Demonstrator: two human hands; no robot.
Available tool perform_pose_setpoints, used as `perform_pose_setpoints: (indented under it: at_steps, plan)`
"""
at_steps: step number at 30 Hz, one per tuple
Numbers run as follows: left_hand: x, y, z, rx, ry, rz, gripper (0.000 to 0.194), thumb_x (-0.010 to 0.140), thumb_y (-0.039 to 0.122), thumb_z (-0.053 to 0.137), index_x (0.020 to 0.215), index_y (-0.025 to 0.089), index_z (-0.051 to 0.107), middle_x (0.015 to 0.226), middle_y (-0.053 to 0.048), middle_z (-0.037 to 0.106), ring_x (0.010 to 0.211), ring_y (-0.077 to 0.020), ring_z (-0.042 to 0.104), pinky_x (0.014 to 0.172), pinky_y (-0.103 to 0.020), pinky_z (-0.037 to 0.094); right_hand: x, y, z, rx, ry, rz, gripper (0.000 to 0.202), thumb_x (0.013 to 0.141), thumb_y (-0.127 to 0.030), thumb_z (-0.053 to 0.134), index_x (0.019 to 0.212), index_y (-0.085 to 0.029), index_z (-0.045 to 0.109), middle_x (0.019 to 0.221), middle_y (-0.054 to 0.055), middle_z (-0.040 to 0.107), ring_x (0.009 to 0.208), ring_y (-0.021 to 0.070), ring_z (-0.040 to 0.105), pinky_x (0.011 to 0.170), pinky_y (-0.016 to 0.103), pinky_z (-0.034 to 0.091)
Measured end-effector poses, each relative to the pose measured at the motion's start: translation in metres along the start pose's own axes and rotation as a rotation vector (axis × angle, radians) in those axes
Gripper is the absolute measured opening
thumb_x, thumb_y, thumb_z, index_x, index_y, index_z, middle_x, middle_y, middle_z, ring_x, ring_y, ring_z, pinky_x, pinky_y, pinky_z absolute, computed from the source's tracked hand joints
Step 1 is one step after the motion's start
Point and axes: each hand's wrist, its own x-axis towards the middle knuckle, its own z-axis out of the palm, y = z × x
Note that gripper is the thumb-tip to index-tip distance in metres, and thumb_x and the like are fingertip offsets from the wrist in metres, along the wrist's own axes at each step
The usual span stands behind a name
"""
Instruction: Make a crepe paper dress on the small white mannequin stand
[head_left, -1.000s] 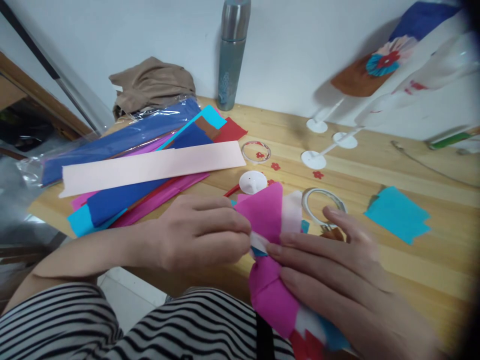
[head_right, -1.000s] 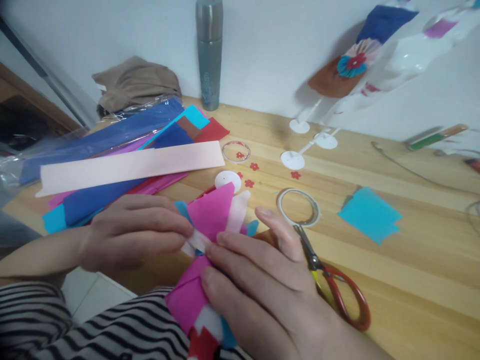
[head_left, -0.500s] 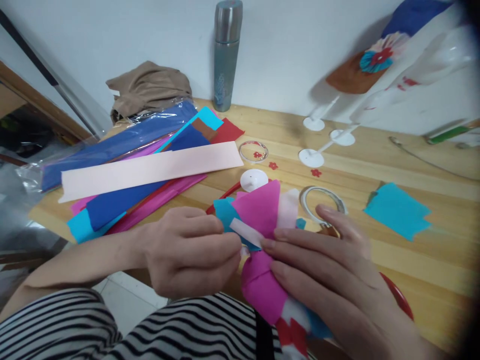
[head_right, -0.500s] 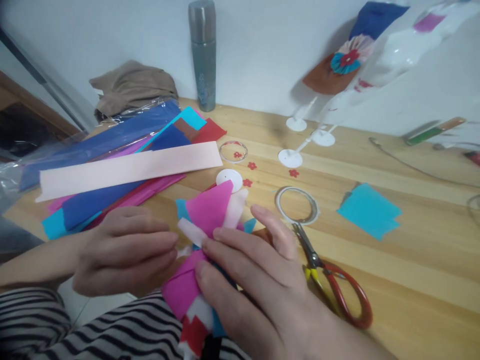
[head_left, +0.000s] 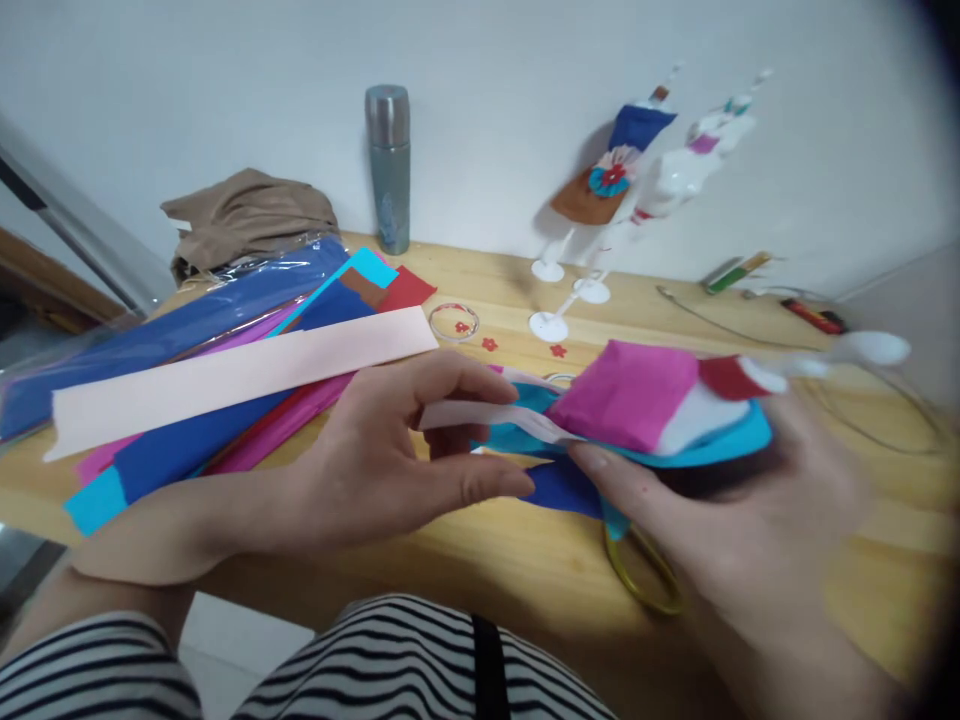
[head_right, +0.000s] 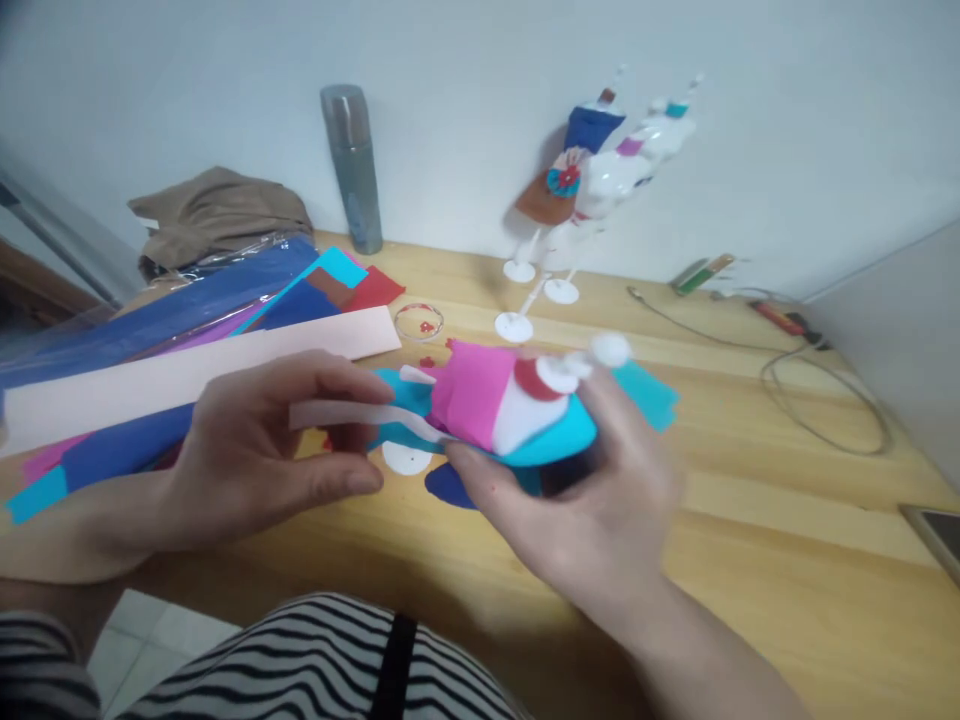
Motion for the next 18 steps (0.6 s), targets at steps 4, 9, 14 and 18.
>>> perform_pose_setpoints:
  at_steps: [4,9,14,18]
  plan:
    - [0.012,0.009,0.011,0.165,0.036,-0.066,0.013,0.082,0.017,0.079,0.077,0.019,0.067,0.066,0.004,0.06,0.057,-0.0081,0.054,0.049,-0.019,0.044,0.003,0.006,0.0,-0.008,0.023,-0.014,0.039,0.076,-0.039,0.086,0.112,-0.036,0.073,0.093,-0.001,0.077,0.073,0.0247,0.071,0.064,0.042,0.057]
    - [0.013,0.013,0.016,0.262,0.14,0.185,0.017,0.082,0.007,0.071,0.07,0.017,0.063,0.078,-0.001,0.066,0.065,-0.0089,0.059,0.051,-0.019,0.045,0.007,0.009,0.001,0.066,0.004,0.013,0.044,0.074,-0.034,0.085,0.117,-0.036,0.073,0.105,0.0,0.078,0.087,0.0279,0.074,0.074,0.046,0.058]
    - [0.016,0.013,0.019,0.008,0.122,0.011,0.02,0.075,0.017,0.083,0.091,0.017,0.07,0.086,-0.004,0.075,0.062,-0.0099,0.063,0.052,-0.021,0.053,0.01,0.01,0.002,0.075,0.035,0.061,0.044,0.066,-0.032,0.089,0.108,-0.029,0.075,0.086,-0.003,0.076,0.069,0.0213,0.067,0.06,0.037,0.052]
    - [0.018,0.013,0.021,-0.172,0.124,-0.252,0.039,0.069,0.02,0.089,0.105,0.018,0.072,0.089,-0.003,0.074,0.069,-0.0127,0.067,0.06,-0.024,0.058,0.011,0.011,0.003,0.106,0.046,0.048,0.048,0.066,-0.03,0.088,0.112,-0.03,0.074,0.089,-0.004,0.077,0.069,0.0184,0.066,0.059,0.033,0.051]
